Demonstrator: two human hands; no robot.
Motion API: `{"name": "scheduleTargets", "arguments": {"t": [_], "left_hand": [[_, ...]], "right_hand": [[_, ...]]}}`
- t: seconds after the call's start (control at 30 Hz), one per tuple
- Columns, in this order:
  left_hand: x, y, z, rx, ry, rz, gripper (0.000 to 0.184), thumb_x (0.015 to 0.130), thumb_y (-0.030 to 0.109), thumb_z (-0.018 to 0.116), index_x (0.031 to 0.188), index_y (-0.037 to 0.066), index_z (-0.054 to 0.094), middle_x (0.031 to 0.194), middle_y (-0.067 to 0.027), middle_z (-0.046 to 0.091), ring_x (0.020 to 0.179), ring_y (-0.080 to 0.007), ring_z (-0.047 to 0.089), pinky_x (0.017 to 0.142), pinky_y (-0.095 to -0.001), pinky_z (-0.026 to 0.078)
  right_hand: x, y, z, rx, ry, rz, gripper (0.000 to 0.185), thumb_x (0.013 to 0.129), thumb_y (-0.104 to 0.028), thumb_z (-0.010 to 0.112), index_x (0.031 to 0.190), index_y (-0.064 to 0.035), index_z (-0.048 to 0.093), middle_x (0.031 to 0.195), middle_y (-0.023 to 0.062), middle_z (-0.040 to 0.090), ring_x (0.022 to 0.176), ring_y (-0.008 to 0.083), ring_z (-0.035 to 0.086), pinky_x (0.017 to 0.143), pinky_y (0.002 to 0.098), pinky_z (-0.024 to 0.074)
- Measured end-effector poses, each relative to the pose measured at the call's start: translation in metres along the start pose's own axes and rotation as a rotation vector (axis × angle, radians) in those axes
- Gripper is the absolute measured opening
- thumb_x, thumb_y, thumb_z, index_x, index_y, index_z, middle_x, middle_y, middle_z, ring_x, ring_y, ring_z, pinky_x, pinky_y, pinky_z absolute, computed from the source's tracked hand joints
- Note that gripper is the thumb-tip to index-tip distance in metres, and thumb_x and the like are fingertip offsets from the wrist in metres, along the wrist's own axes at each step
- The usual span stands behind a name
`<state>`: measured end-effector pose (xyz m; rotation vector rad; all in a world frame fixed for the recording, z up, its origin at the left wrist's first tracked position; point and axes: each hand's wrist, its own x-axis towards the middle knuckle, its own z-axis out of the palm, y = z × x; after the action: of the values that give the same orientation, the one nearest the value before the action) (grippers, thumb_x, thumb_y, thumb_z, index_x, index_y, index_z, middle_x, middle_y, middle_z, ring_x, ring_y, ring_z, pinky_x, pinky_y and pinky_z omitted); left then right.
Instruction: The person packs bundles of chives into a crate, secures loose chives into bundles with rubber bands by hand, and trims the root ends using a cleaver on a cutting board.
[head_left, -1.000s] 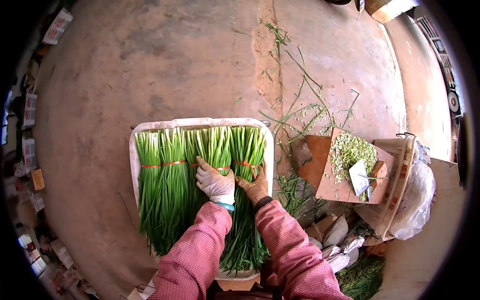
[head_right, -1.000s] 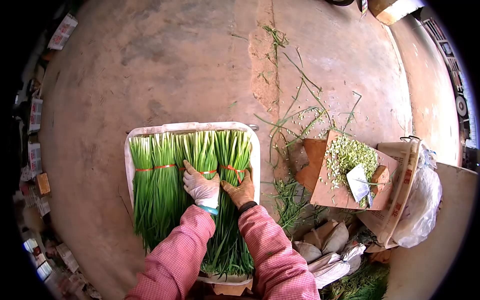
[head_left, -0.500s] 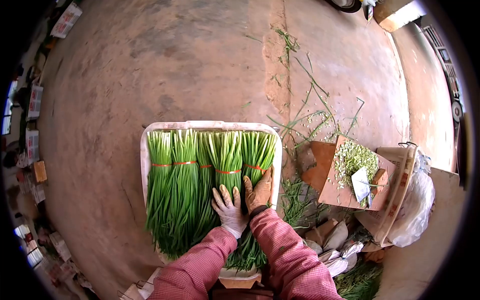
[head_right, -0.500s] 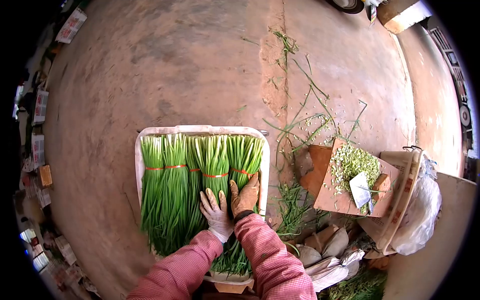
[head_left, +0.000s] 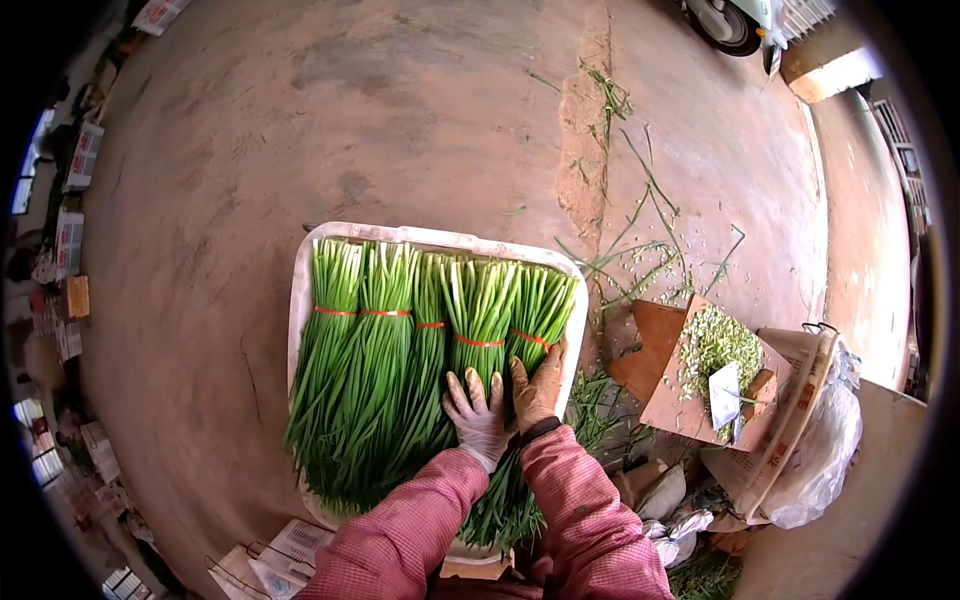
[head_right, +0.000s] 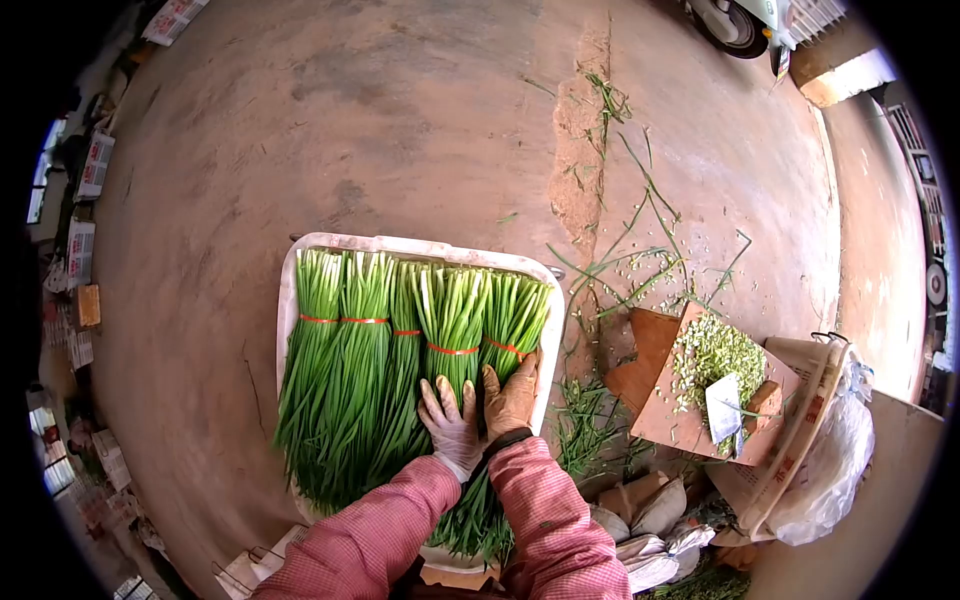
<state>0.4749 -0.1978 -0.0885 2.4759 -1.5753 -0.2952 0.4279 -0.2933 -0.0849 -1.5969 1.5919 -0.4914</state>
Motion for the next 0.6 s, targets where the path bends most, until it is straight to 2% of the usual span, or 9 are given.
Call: {"name": "scheduleTargets", "arguments": {"t": [0.03,0.1,0.17,0.27,0.3,0.4,0.43,0.5,0.6], "left_hand": [[0.002,0.001,-0.016,-0.011,-0.19,-0.023,0.089,0.071,0.049,0.058,0.137,0.009,0.013,0.138,-0.0292,0.009,0.123,-0.054,0.012,0.091,-0.0643,0.021],[0.007,0.002,-0.036,0.047,-0.301,-0.049,0.087,0.072,0.059,0.051,0.138,0.012,0.018,0.14,-0.0248,0.01,0.126,-0.0505,0.009,0.093,-0.0641,0.02],[0.009,0.002,-0.067,-0.025,-0.336,-0.047,0.083,0.075,0.056,0.052,0.137,0.011,0.022,0.141,-0.0224,0.011,0.128,-0.0472,0.01,0.093,-0.0639,0.018],[-0.005,-0.012,-0.1,-0.336,-0.108,-0.079,0.071,0.075,0.039,0.06,0.133,0.008,0.033,0.14,-0.017,0.021,0.128,-0.0406,0.017,0.095,-0.0599,0.019],[-0.001,-0.022,-0.11,-0.419,0.019,-0.095,0.061,0.074,0.021,0.062,0.129,0.008,0.038,0.133,-0.0148,0.035,0.124,-0.0374,0.028,0.097,-0.0534,0.024],[0.021,-0.06,-0.104,-0.486,0.297,-0.147,0.051,0.072,-0.003,0.058,0.12,0.007,0.045,0.115,-0.0115,0.051,0.108,-0.0323,0.047,0.092,-0.0415,0.037],[0.032,-0.075,-0.099,-0.513,0.332,-0.147,0.047,0.072,-0.004,0.058,0.117,0.006,0.048,0.113,-0.0118,0.052,0.105,-0.0302,0.049,0.09,-0.0395,0.039],[0.049,-0.096,-0.094,-0.516,0.323,-0.179,0.044,0.071,-0.003,0.06,0.113,0.004,0.052,0.109,-0.0118,0.054,0.102,-0.0286,0.05,0.089,-0.037,0.041],[0.066,-0.108,-0.087,-0.518,0.33,-0.192,0.039,0.07,0.001,0.061,0.108,0.003,0.054,0.105,-0.0114,0.056,0.099,-0.0293,0.05,0.087,-0.0371,0.042]], "right_hand": [[0.002,0.003,-0.007,0.016,-0.035,-0.041,0.071,0.079,-0.018,0.063,0.132,0.0035,0.021,0.126,0.0235,0.038,0.114,0.0359,0.04,0.095,0.0358,0.0332],[-0.001,-0.027,-0.025,0.074,-0.13,-0.031,0.072,0.078,-0.017,0.062,0.133,0.0025,0.02,0.129,0.0239,0.036,0.115,0.0363,0.04,0.095,0.0363,0.0338],[-0.002,-0.058,-0.036,-0.614,-0.058,-0.173,0.064,0.078,-0.023,0.06,0.131,-0.0019,0.031,0.136,0.0212,0.029,0.123,0.0381,0.029,0.1,0.046,0.0246],[0.026,-0.093,-0.039,-0.474,0.049,-0.595,0.047,0.079,-0.019,0.057,0.123,-0.0095,0.044,0.133,0.0151,0.036,0.123,0.0348,0.032,0.101,0.0477,0.0221],[0.032,-0.118,-0.036,-0.544,-0.01,-0.662,0.043,0.075,-0.015,0.057,0.117,-0.0089,0.05,0.13,0.0127,0.041,0.123,0.0329,0.033,0.101,0.0473,0.0228],[0.055,-0.15,0.005,-0.734,-0.458,-0.968,0.03,0.075,-0.015,0.053,0.103,-0.0109,0.059,0.118,0.0103,0.052,0.121,0.0295,0.037,0.104,0.0461,0.0221],[0.058,-0.154,0.024,-0.856,-0.662,-1.021,0.027,0.075,-0.015,0.05,0.099,-0.0119,0.062,0.114,0.0096,0.055,0.12,0.0283,0.038,0.105,0.0454,0.0213],[0.067,-0.121,0.056,-1.113,-0.782,-1.093,0.024,0.079,-0.019,0.046,0.095,-0.0147,0.064,0.104,0.0055,0.059,0.116,0.0237,0.043,0.106,0.0438,0.0192],[0.074,-0.093,0.04,-0.949,-0.675,-1.013,0.021,0.079,-0.022,0.047,0.089,-0.0163,0.065,0.103,0.0039,0.058,0.116,0.0231,0.043,0.105,0.0432,0.0202]]}}
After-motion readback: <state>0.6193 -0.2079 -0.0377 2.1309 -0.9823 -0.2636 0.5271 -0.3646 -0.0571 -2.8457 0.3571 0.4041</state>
